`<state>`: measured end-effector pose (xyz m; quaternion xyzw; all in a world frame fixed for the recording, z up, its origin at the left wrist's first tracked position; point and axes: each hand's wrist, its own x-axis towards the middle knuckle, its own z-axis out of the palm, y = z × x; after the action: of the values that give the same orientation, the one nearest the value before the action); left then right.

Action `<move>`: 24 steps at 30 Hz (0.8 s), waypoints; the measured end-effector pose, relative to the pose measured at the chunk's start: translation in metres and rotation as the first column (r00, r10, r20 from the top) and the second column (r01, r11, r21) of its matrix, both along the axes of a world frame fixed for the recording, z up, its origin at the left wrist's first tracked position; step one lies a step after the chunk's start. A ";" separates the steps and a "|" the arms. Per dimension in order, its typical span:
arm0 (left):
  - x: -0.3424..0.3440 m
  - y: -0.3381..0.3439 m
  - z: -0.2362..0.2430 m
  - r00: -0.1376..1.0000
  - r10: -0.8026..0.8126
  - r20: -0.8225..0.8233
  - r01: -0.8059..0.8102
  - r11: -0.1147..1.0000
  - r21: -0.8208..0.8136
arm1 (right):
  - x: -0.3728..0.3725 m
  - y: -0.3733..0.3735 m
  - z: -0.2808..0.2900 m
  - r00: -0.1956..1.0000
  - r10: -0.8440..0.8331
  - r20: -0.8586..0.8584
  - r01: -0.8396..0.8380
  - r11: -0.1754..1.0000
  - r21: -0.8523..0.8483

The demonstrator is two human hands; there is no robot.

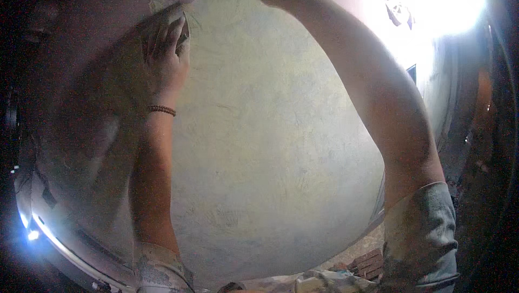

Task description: The person applies plaster to a wall using a trowel and a smaller tool, smoothing the surface in repeated strokes. The person works on a large vertical wall section, spreading and leveling the material across the surface.

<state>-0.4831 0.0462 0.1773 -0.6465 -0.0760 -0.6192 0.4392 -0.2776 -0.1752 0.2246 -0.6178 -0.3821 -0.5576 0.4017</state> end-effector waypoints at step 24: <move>0.003 0.005 0.011 0.998 -0.056 0.007 0.056 0.998 0.029 | 0.000 -0.012 0.015 1.000 -0.021 -0.008 0.021 1.000 -0.006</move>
<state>-0.4801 0.0515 0.1879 -0.6397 -0.0506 -0.6347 0.4306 -0.2780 -0.1873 0.2393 -0.6252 -0.3757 -0.5582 0.3954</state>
